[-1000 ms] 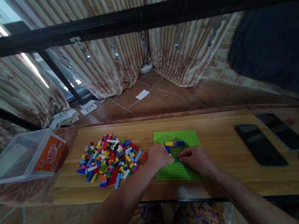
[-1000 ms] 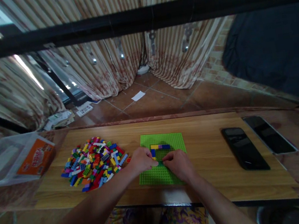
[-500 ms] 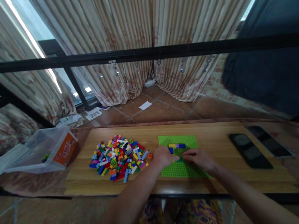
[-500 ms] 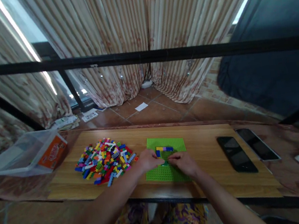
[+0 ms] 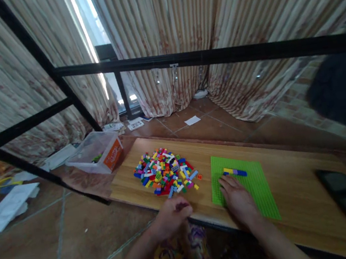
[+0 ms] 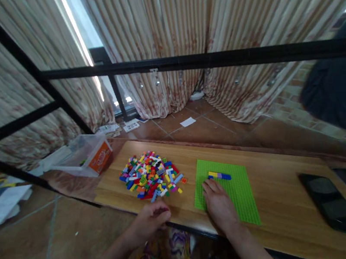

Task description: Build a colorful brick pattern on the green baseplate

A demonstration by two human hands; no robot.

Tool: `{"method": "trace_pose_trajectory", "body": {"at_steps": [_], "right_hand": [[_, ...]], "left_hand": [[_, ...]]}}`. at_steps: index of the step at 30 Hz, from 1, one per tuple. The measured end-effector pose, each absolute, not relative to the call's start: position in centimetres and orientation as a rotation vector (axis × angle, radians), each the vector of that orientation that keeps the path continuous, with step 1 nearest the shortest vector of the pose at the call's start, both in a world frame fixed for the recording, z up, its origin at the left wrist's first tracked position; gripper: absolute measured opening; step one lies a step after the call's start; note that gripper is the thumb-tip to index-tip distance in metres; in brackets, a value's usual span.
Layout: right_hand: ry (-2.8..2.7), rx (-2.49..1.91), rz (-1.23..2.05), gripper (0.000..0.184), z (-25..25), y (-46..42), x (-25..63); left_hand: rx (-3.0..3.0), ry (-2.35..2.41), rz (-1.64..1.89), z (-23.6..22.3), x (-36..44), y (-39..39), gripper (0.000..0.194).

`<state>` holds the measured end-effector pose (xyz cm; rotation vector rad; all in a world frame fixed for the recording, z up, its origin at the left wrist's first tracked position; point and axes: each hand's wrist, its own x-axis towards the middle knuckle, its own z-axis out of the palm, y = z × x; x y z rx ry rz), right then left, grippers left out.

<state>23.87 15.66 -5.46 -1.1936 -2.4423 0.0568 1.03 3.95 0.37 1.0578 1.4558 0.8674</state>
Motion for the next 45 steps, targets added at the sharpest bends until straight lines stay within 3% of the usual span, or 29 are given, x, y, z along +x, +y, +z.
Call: {"method": "trace_pose_trajectory", "body": {"at_steps": [7,14,21,29,35,38,45], "right_hand": [[-2.637,-1.144,-0.217,0.034,-5.8,16.3,24.3],[-2.618,-1.203,-0.167,0.034,-4.8,16.8,23.9],[-2.417,-1.158,0.034,0.029,-5.1,16.6,23.8],[-2.091,-1.235,0.209,0.026,-5.3,10.6,23.9],[-1.935,-1.275,0.358,0.024,-4.1,7.2,24.8],[-1.795,-1.318,0.539,0.026,-3.1,6.8,24.4],[-1.344,-1.384,1.076,0.037,-2.7,7.2,23.2]], "left_hand": [[0.943,1.608,0.994,-1.6,-2.4,2.2,0.017],[1.219,1.914,1.094,-0.9,-5.3,4.8,0.015],[1.682,2.268,0.769,1.5,-4.4,8.9,0.021],[1.933,2.393,0.312,0.6,-2.4,13.0,0.015],[1.956,2.435,0.318,1.0,-2.3,12.7,0.018],[1.787,2.305,0.554,1.4,0.2,11.4,0.02],[1.318,1.324,0.968,-0.7,9.6,8.4,0.02]]}}
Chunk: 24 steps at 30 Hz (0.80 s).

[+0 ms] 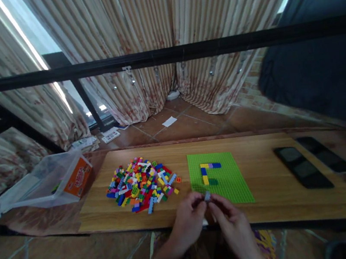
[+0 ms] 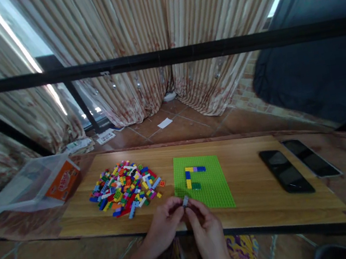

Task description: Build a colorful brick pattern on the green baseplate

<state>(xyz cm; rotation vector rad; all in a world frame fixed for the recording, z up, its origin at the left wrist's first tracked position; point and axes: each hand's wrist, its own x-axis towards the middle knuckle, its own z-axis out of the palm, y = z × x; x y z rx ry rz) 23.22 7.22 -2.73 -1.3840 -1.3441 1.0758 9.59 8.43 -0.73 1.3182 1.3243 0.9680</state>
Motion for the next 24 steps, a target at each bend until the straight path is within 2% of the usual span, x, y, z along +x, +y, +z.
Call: {"method": "trace_pose_trajectory", "body": {"at_steps": [6,8,14,18,24], "right_hand": [[-1.09,-1.399,1.15,0.037,-3.5,8.2,25.1],[-1.196,-1.468,1.031,0.034,-3.6,9.3,26.6],[-1.855,-1.578,0.406,0.027,-3.6,14.1,30.7],[-2.185,-1.479,0.319,0.024,-3.7,16.1,31.0],[-2.325,-1.422,0.307,0.024,-3.6,16.7,31.0]], "left_hand": [[1.304,1.234,0.983,-1.2,13.1,9.0,0.025],[1.388,1.283,0.943,-1.3,13.2,9.4,0.027],[1.827,1.662,0.891,-2.0,11.9,11.3,0.032],[2.096,1.645,0.84,-2.2,11.5,13.1,0.033],[2.258,1.549,0.768,-2.5,12.5,14.5,0.032]]}}
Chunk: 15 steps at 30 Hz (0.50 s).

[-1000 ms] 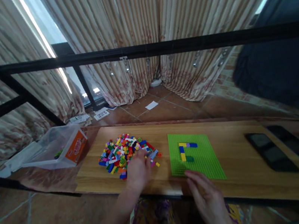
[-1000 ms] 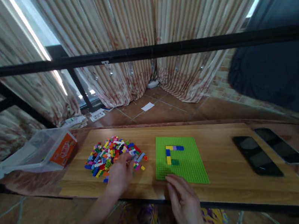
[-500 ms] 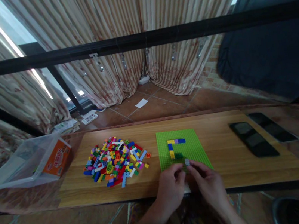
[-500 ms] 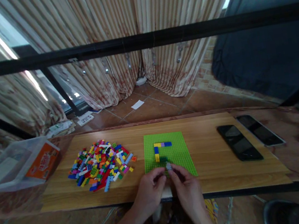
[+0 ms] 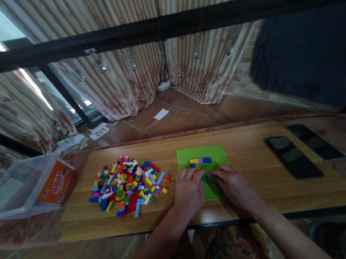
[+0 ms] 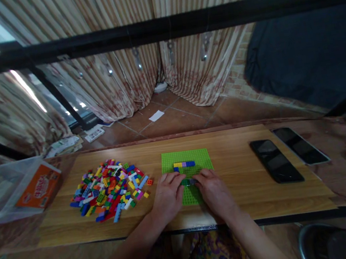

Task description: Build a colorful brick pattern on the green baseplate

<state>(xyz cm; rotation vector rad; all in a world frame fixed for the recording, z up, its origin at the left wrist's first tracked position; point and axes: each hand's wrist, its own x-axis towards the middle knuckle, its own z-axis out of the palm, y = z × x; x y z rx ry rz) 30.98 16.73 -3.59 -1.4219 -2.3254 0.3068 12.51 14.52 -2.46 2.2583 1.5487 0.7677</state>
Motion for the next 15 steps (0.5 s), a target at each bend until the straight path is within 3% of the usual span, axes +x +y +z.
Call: {"method": "trace_pose_trajectory", "body": {"at_steps": [15], "right_hand": [[-2.316,-1.415,0.602,0.024,-2.2,17.9,31.3]], "left_hand": [[2.459,1.573,0.622,-2.7,14.6,15.9,0.016]]}}
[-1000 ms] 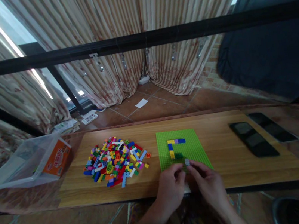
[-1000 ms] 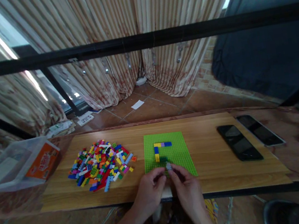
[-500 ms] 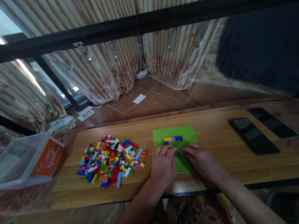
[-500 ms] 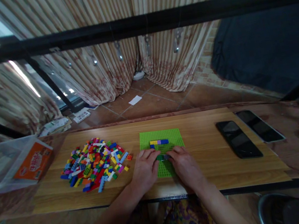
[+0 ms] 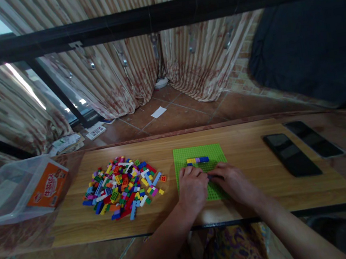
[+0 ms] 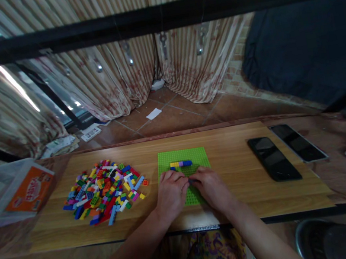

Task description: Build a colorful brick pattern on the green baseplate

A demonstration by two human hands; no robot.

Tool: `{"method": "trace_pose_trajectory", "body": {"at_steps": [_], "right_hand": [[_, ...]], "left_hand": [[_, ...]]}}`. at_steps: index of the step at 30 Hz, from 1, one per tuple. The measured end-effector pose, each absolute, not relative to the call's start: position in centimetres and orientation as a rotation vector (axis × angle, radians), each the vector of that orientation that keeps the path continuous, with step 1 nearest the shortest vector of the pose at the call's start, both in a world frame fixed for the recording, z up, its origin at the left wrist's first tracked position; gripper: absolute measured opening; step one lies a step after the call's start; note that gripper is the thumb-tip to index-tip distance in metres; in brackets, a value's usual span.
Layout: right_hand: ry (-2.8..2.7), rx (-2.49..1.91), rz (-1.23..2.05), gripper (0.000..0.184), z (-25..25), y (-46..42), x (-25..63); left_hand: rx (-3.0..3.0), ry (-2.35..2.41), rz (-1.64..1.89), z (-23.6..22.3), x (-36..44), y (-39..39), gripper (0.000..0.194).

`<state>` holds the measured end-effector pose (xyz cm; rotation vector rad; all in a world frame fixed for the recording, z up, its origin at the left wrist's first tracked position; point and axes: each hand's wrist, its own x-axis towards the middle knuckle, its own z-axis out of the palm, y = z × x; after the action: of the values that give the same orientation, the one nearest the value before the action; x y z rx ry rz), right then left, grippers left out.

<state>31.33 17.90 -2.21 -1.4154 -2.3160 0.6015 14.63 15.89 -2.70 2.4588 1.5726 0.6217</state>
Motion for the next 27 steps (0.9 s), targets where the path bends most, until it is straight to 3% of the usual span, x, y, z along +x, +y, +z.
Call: {"method": "trace_pose_trajectory", "body": {"at_steps": [20,27], "right_hand": [[-2.202,-1.425,0.87,0.02,-2.6,18.7,32.0],[-1.912,-1.491,0.869,0.028,-2.7,18.5,33.4]], "left_hand": [[2.6,1.502,0.44,-3.1,14.6,16.5,0.014],[2.607,1.599,0.439,-2.6,14.8,16.2,0.017]]}}
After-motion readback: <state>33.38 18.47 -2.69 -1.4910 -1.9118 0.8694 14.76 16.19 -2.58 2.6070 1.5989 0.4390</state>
